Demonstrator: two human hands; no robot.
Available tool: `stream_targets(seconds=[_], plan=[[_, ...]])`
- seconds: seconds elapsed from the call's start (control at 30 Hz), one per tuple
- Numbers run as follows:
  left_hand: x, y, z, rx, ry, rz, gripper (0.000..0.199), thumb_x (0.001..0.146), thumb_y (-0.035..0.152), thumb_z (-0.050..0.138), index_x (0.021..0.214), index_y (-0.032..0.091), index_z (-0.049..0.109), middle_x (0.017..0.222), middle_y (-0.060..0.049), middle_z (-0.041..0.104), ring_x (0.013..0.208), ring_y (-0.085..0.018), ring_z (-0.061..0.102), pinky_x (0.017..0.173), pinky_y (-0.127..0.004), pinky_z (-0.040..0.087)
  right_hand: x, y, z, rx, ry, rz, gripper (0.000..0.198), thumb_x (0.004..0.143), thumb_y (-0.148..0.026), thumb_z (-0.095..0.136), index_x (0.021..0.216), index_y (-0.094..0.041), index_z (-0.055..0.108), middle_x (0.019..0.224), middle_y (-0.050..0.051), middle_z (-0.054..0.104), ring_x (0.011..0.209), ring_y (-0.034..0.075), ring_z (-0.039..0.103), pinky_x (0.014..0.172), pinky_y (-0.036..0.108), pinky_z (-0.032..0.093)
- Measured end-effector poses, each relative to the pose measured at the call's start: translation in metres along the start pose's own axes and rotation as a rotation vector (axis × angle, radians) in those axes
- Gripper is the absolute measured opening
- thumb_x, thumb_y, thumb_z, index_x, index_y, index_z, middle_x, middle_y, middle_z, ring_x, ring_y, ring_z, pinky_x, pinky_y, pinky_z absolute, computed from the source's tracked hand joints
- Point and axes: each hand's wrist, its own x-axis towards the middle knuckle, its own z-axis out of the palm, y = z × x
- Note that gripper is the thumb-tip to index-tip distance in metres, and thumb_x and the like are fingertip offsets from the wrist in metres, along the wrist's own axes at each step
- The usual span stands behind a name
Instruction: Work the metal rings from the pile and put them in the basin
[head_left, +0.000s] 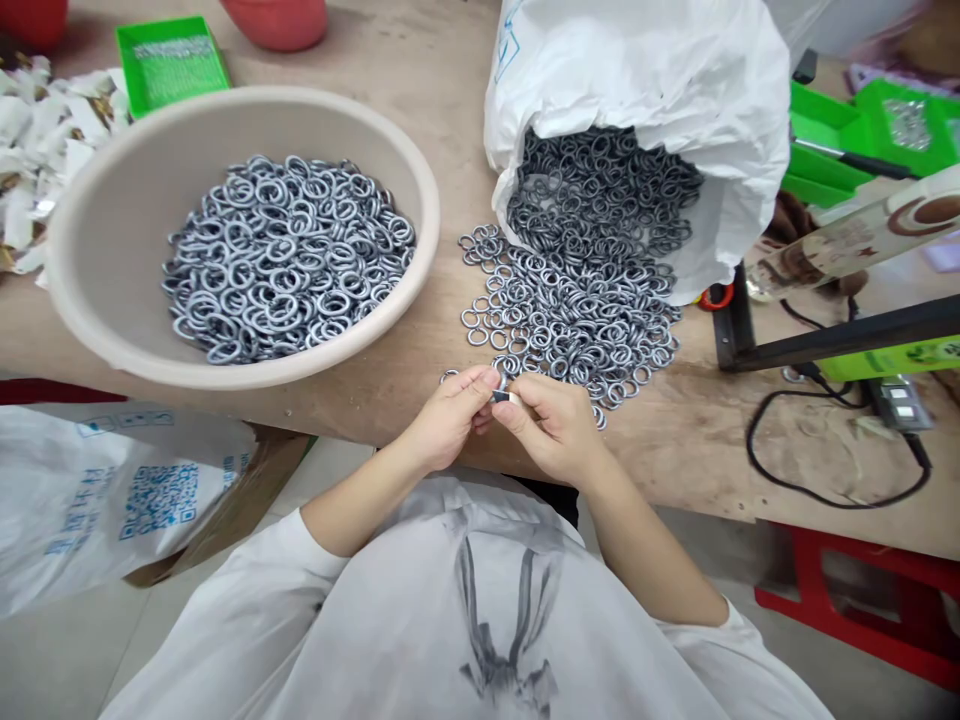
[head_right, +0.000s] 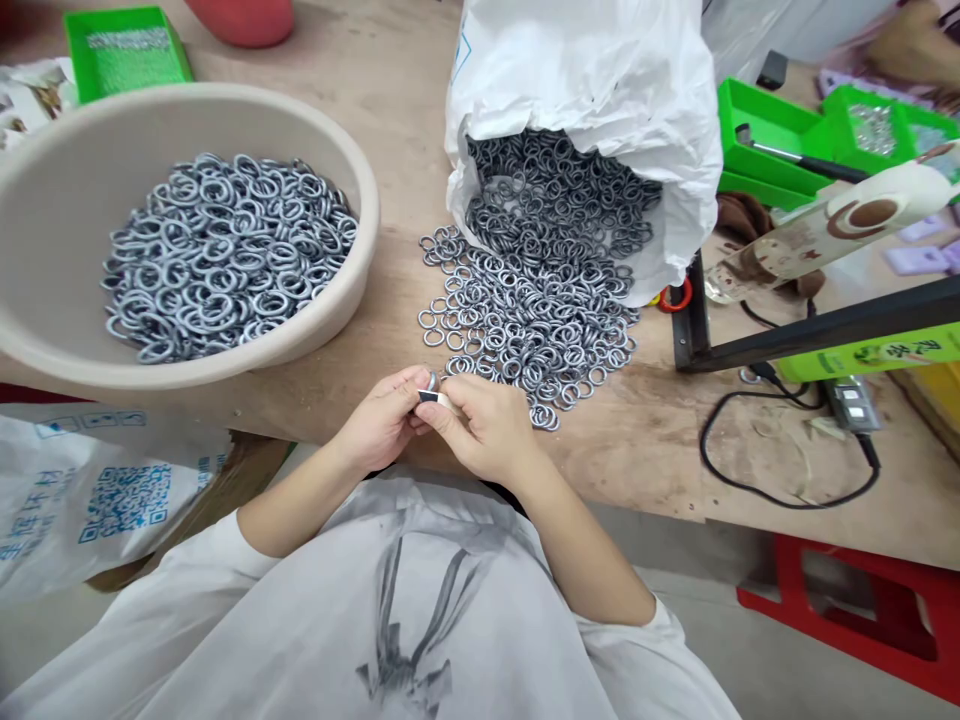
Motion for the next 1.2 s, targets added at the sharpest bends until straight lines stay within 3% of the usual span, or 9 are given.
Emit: stream_targets(seconds=[0.2, 0.37, 0.47, 0.53, 0.63, 0.8, 0.93, 1.0, 1.2], plan=[[-0.007, 0.000, -0.015, 0.022, -0.024, -0.015, 0.047, 0.076, 0.053, 0.074, 0.066, 0.018, 0.045, 0.057, 0.007, 0.034, 0.048, -0.005, 0.029, 0.047, -0.019, 0.026, 0.009, 0.011, 0.012, 0.095, -0.022, 0.149, 0.046, 0.097, -0.050, 0.048, 0.062, -0.021, 0.041, 0.059, -0.003, 0.044, 0.058, 0.012, 0.042, 0.057, 0.026, 0.029], [-0.035, 0.000, -0.036, 0.221, -0.222, -0.054, 0.048, 0.086, 0.057, 0.061, 0.066, 0.015, 0.053, 0.059, 0.002, 0.045, 0.054, -0.008, 0.039, 0.053, -0.023, 0.032, 0.025, 0.032, 0.010, -0.225, 0.123, 0.381, 0.047, 0.096, -0.052, 0.048, 0.061, -0.021, 0.051, 0.055, -0.002, 0.048, 0.054, 0.014, 0.042, 0.055, 0.028, 0.024], [-0.044, 0.004, -0.054, 0.249, -0.065, -0.026, 0.043, 0.085, 0.054, 0.065, 0.070, 0.014, 0.060, 0.065, -0.001, 0.052, 0.057, -0.008, 0.042, 0.055, -0.022, 0.034, 0.034, 0.024, 0.022, -0.354, 0.001, 0.261, 0.034, 0.094, -0.053, 0.055, 0.092, -0.023, 0.070, 0.085, 0.005, 0.068, 0.071, 0.019, 0.058, 0.059, 0.028, 0.031], [-0.045, 0.009, -0.065, 0.262, 0.045, 0.003, 0.035, 0.083, 0.048, 0.070, 0.080, 0.014, 0.068, 0.068, -0.002, 0.057, 0.060, -0.009, 0.046, 0.056, -0.021, 0.037, 0.039, 0.014, 0.034, -0.415, -0.104, 0.187, 0.034, 0.092, -0.051, 0.059, 0.113, -0.025, 0.069, 0.107, 0.008, 0.069, 0.082, 0.022, 0.063, 0.061, 0.029, 0.034], [-0.042, 0.019, -0.074, 0.217, 0.176, 0.040, 0.028, 0.079, 0.039, 0.074, 0.094, 0.014, 0.073, 0.069, -0.002, 0.060, 0.061, -0.009, 0.051, 0.057, -0.020, 0.042, 0.046, 0.006, 0.047, -0.450, -0.205, 0.186, 0.028, 0.091, -0.043, 0.062, 0.111, -0.025, 0.070, 0.111, 0.009, 0.067, 0.086, 0.023, 0.064, 0.062, 0.029, 0.037], [-0.030, 0.027, -0.066, 0.110, 0.257, -0.041, 0.026, 0.069, 0.034, 0.071, 0.083, 0.012, 0.070, 0.078, -0.007, 0.067, 0.059, -0.012, 0.056, 0.046, -0.022, 0.043, 0.047, 0.017, 0.036, -0.104, -0.079, 0.292, 0.012, 0.086, -0.031, 0.067, 0.091, -0.021, 0.072, 0.084, 0.004, 0.068, 0.076, 0.019, 0.061, 0.064, 0.029, 0.039], [-0.013, 0.019, -0.042, 0.192, 0.159, -0.015, 0.034, 0.077, 0.046, 0.068, 0.083, 0.012, 0.069, 0.073, -0.005, 0.064, 0.051, -0.007, 0.045, 0.037, -0.017, 0.025, 0.034, 0.017, 0.015, 0.387, -0.098, 0.330, 0.023, 0.085, -0.040, 0.067, 0.083, -0.018, 0.072, 0.070, 0.000, 0.065, 0.066, 0.015, 0.058, 0.062, 0.027, 0.043], [-0.005, 0.013, -0.028, 0.236, 0.087, 0.011, 0.037, 0.077, 0.050, 0.070, 0.078, 0.013, 0.067, 0.068, -0.003, 0.060, 0.051, -0.005, 0.041, 0.040, -0.016, 0.025, 0.027, 0.014, 0.009, 0.565, -0.087, 0.339, 0.028, 0.086, -0.046, 0.066, 0.086, -0.018, 0.073, 0.072, 0.001, 0.067, 0.068, 0.016, 0.061, 0.066, 0.029, 0.048], [0.005, 0.003, 0.003, 0.151, 0.010, -0.027, 0.034, 0.072, 0.045, 0.076, 0.077, 0.014, 0.063, 0.065, 0.001, 0.054, 0.054, -0.005, 0.044, 0.046, -0.016, 0.029, 0.009, 0.009, 0.005, 0.715, 0.087, 0.364, 0.038, 0.079, -0.056, 0.073, 0.094, -0.021, 0.073, 0.076, 0.001, 0.069, 0.068, 0.016, 0.065, 0.068, 0.031, 0.055]])
